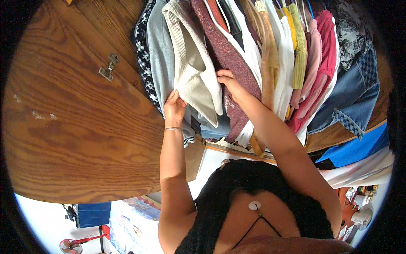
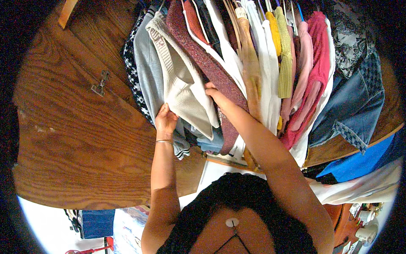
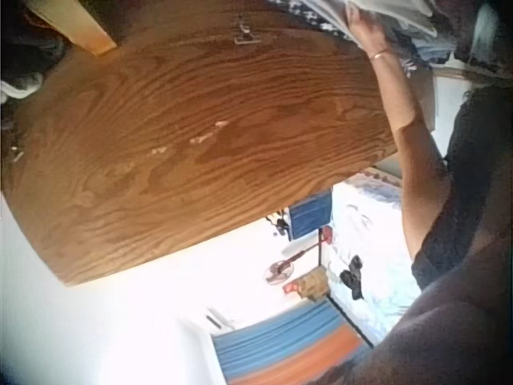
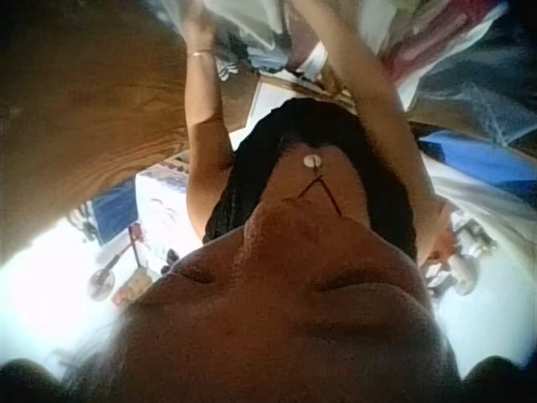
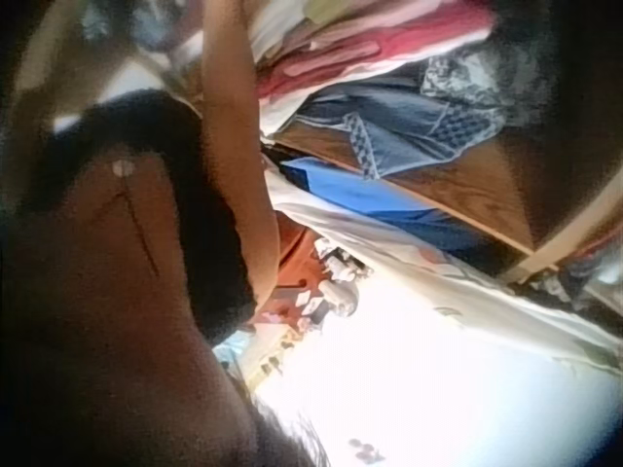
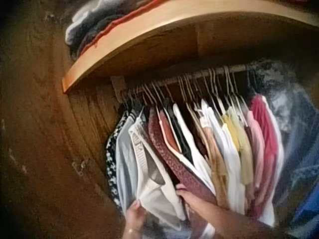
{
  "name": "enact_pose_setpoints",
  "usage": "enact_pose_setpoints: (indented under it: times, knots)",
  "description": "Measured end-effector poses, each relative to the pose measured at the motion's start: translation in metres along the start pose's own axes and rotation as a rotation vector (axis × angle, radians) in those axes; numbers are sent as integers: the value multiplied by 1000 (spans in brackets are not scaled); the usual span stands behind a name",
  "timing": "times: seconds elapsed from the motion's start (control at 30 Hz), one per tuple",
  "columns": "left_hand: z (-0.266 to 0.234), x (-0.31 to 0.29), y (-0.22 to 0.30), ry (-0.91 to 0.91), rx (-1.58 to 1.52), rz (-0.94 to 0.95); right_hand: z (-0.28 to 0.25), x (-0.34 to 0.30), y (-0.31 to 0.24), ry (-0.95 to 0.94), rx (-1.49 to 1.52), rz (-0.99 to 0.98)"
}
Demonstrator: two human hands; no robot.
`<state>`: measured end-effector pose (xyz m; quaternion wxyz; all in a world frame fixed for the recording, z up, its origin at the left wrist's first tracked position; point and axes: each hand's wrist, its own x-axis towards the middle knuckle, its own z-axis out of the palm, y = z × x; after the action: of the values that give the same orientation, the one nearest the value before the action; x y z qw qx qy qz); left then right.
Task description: The person organizes clothes in a wardrobe by shifting items on hangers, folding a white garment, and drawing a decorative fabric cover across the shelves.
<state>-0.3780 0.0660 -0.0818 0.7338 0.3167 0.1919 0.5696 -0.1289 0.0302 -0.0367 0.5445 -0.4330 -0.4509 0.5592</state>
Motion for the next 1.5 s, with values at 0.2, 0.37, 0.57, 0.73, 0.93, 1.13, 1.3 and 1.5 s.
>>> enact_pose_setpoints:
  times: [0.2,0.37,0.57,0.73,0.93,1.13,1.3,1.5]
  knots:
    - [-7,-1,4,-51,9,-14,30,-14,1,31,-211,-129]
    - [1,7,-4,-88,24,-51,-17,43,88,373,-623,-420]
    - [-7,-2,2,-27,34,-9,14,17,44,225,-340,-561]
    - [-5,6,-10,-13,52,-77,38,-4,-6,-246,-364,-556]
    - [4,3,4,1,40,-88,14,9,12,203,-1337,-484]
    - [3,5,4,50,70,-75,0,10,22,199,-1465,-280]
    - [20,2,0,147,200,-6,-19,-19,-14,-102,-467,-247]
    - [23,-2,-18,205,542,208,-8,-35,-39,-299,-170,72]
